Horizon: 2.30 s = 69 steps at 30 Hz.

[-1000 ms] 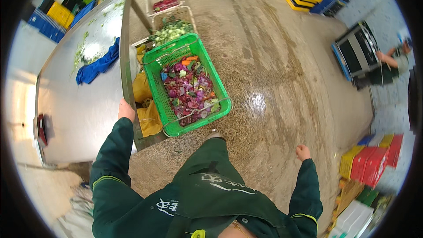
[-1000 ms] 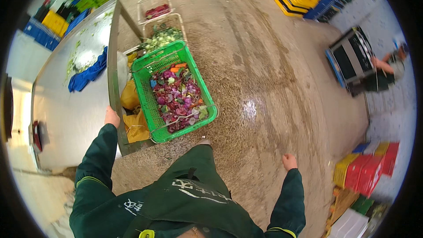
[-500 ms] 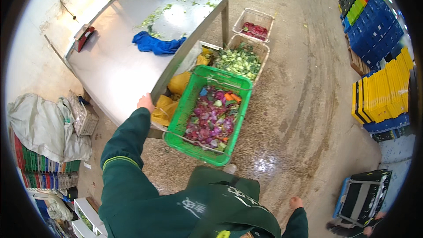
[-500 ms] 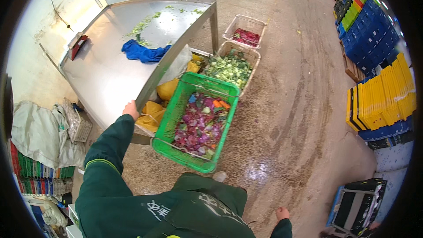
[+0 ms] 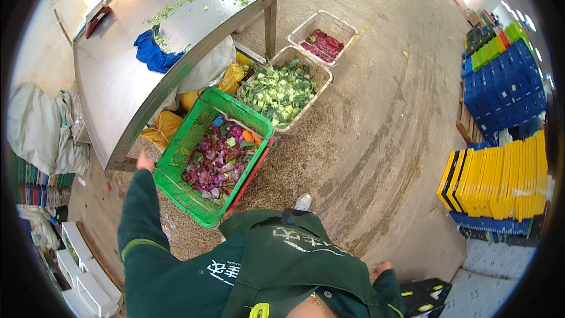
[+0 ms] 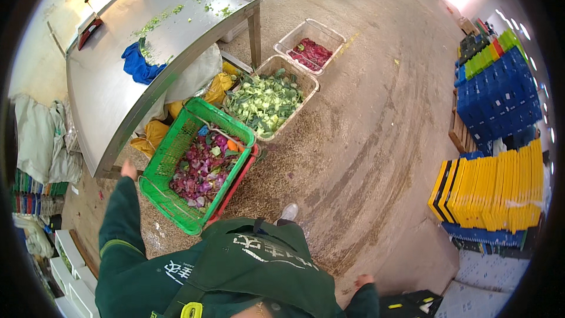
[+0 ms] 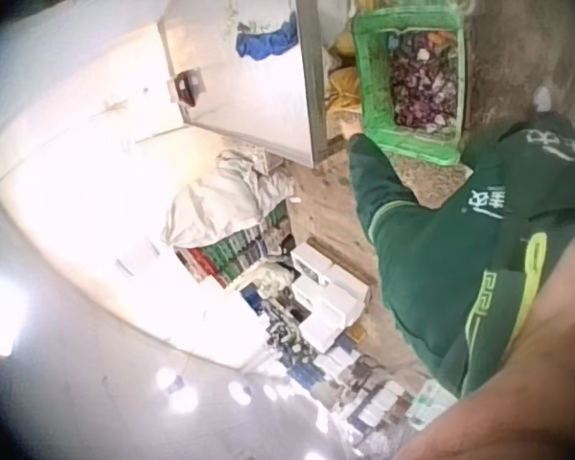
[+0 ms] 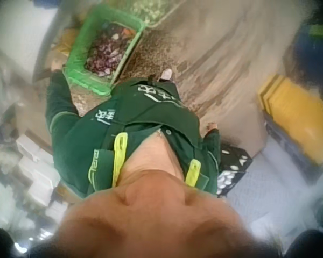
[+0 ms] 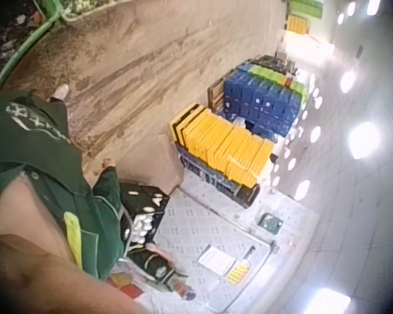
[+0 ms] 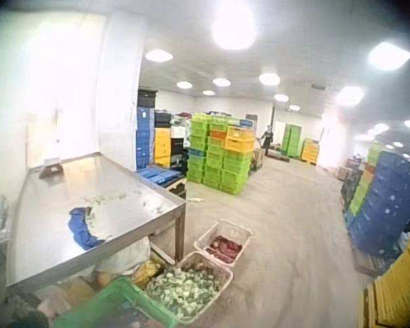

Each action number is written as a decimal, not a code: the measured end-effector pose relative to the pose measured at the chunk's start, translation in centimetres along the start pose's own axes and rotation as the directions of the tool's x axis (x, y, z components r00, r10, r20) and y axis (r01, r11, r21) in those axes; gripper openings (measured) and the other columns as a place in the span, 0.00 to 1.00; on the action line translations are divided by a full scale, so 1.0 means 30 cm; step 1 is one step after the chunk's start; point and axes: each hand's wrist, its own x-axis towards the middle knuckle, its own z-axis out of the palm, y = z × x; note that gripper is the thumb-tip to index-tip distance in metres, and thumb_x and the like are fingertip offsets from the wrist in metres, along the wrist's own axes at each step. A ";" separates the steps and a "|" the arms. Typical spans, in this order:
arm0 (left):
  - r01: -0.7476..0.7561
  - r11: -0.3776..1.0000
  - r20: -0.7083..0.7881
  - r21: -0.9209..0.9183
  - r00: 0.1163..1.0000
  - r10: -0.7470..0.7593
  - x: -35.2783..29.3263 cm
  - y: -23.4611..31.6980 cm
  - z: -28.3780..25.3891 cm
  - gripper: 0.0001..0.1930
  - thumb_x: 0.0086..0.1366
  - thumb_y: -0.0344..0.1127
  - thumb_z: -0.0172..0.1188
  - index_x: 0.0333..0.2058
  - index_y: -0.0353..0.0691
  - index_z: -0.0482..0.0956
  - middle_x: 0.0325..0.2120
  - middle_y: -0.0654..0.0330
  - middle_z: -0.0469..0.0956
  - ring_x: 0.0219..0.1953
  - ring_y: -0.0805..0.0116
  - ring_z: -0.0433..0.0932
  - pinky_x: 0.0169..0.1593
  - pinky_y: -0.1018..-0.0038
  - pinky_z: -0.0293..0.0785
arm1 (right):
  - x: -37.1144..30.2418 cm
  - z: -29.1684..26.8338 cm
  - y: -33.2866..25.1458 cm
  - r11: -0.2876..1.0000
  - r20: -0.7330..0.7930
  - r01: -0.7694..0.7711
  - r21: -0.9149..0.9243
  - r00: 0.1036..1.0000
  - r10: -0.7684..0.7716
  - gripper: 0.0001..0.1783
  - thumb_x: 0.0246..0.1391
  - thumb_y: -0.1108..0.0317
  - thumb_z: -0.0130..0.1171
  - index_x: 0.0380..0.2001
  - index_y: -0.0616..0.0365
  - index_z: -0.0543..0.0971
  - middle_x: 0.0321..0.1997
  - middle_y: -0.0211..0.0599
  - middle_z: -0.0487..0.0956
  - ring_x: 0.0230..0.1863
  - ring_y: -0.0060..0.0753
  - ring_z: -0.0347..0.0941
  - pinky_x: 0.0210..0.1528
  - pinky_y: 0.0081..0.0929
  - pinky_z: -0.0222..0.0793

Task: The person wipes down a stainless steel table and a digital scale with a blue cloth, then gathers chopped green vegetables into the cloth to transfer them into a plastic crate.

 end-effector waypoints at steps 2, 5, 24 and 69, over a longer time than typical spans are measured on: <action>0.088 0.995 0.206 0.040 0.974 -0.095 -0.239 0.192 0.158 0.26 0.54 0.34 0.56 0.54 0.35 0.67 0.49 0.41 0.71 0.52 0.47 0.69 0.54 0.61 0.66 | 0.169 -0.301 -0.204 0.987 -0.187 0.153 -0.050 0.969 -0.159 0.10 0.51 0.69 0.49 0.25 0.63 0.77 0.17 0.45 0.76 0.15 0.38 0.73 0.14 0.37 0.67; 0.328 0.944 0.349 -0.046 0.890 -0.292 -0.509 0.325 0.197 0.28 0.55 0.38 0.59 0.53 0.33 0.67 0.49 0.41 0.71 0.52 0.48 0.70 0.55 0.62 0.66 | 0.373 -0.619 -0.770 0.818 -0.265 0.380 -0.433 0.813 -0.518 0.11 0.48 0.71 0.49 0.19 0.65 0.76 0.12 0.43 0.73 0.13 0.38 0.71 0.14 0.35 0.65; 0.511 0.546 0.331 -0.664 0.856 -0.398 0.055 1.933 0.724 0.16 0.64 0.43 0.51 0.40 0.36 0.75 0.31 0.58 0.77 0.32 0.68 0.76 0.35 0.71 0.72 | 0.471 -0.817 -2.543 0.384 0.300 0.705 -0.596 0.639 -0.709 0.14 0.52 0.60 0.52 0.33 0.59 0.78 0.25 0.41 0.79 0.27 0.38 0.77 0.32 0.35 0.73; 0.619 -0.426 0.552 -0.660 0.014 -0.834 1.227 5.123 1.514 0.12 0.63 0.37 0.47 0.30 0.37 0.77 0.18 0.55 0.77 0.16 0.65 0.75 0.19 0.66 0.73 | 1.236 -1.233 -7.430 -0.361 0.627 0.528 -0.769 0.732 -0.267 0.12 0.49 0.63 0.53 0.29 0.60 0.78 0.23 0.44 0.77 0.25 0.41 0.74 0.27 0.36 0.68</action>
